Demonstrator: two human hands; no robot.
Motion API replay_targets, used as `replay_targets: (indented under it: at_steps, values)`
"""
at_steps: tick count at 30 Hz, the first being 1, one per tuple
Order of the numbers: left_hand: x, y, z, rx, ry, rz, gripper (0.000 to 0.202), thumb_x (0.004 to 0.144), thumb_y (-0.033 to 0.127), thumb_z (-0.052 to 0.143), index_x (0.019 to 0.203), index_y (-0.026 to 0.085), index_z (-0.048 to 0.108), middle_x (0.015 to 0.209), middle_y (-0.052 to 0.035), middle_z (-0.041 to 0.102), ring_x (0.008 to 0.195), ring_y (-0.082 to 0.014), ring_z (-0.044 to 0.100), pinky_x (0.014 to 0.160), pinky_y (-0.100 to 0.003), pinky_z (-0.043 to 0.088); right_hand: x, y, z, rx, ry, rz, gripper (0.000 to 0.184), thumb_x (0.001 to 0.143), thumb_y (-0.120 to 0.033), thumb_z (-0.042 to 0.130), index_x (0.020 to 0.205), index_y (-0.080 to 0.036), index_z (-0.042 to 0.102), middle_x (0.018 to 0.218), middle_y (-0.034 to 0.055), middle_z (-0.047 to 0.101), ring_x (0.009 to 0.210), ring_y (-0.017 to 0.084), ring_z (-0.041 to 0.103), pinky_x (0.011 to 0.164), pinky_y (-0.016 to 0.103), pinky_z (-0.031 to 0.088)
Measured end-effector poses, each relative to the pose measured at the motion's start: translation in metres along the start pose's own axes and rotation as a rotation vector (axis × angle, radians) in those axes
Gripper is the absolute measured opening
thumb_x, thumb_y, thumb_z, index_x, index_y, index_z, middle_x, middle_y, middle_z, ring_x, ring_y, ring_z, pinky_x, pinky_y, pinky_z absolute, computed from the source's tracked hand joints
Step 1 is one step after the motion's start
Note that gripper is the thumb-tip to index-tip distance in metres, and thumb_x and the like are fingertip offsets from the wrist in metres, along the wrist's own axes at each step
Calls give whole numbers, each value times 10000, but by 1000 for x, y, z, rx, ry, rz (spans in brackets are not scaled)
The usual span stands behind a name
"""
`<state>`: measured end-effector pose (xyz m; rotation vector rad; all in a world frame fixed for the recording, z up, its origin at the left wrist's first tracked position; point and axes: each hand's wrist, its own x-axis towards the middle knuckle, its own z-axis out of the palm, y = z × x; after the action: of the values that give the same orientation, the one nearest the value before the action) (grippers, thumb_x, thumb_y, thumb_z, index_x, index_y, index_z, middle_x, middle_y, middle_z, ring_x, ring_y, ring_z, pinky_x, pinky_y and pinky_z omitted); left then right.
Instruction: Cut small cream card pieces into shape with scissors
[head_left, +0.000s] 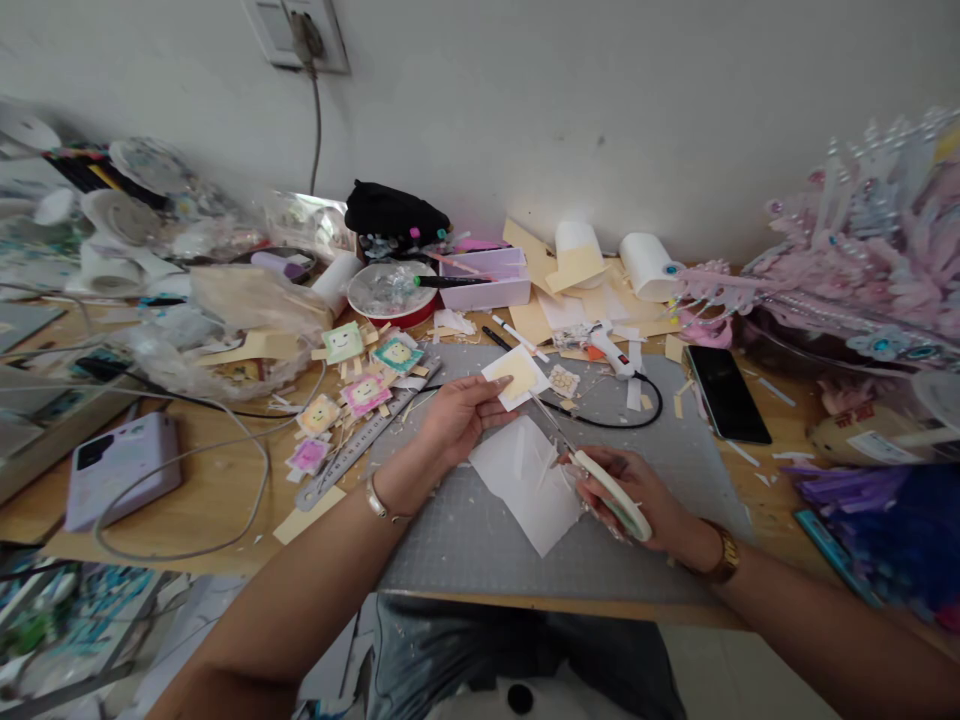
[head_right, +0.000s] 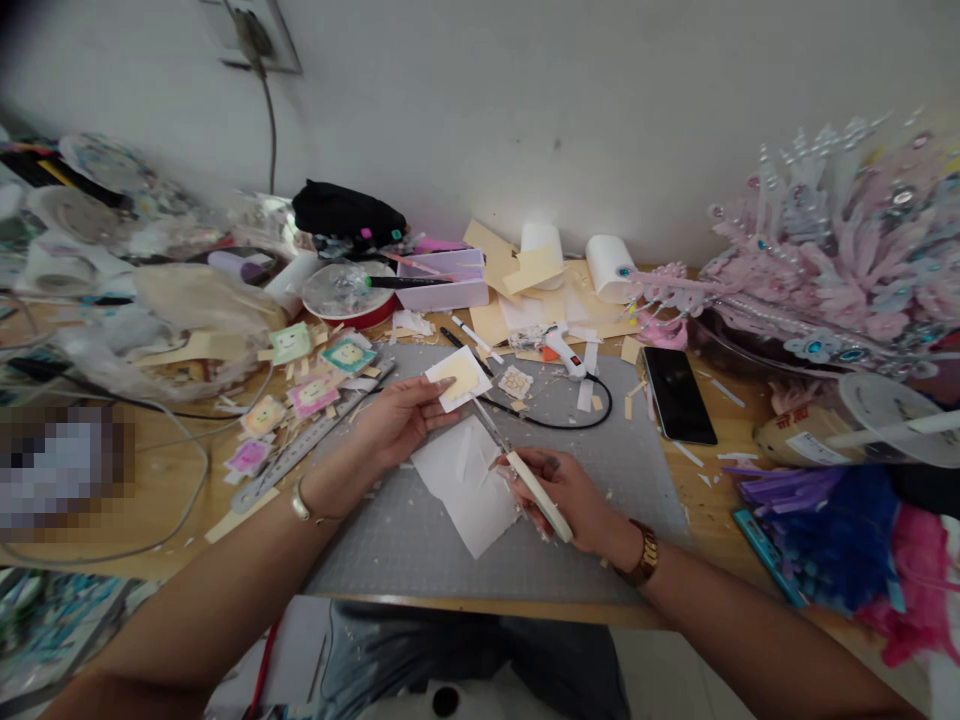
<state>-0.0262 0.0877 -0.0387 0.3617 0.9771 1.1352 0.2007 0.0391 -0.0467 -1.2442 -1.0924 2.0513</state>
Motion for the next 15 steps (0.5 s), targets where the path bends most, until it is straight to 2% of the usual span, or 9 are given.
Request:
replay_targets:
  at_steps: [4,10,15]
  values:
    - [1,1,-1,-2,11,9,77,747,93,709,719,104,638,737,-72,718,631,-149,690,689,-297,610,-1,-2,0,-15,-5,-21,354,668,-397,767,918,-165,676,529,-45,552,322,49,411,291,154,359]
    - [2,4,-2,1,-1,15,56,756,96,702,742,100,648,765,-76,731,644,-151,695,631,-265,605,-2,-2,-3,-57,-37,-48,384,686,-422,759,955,-164,667,558,-31,581,344,55,419,299,158,361]
    - [2,5,-3,-3,19,11,60,752,99,710,753,99,649,775,-83,737,647,-149,699,678,-274,611,-3,-2,-4,-78,-87,-119,373,723,-463,734,936,-163,673,591,-13,574,395,62,425,322,161,346]
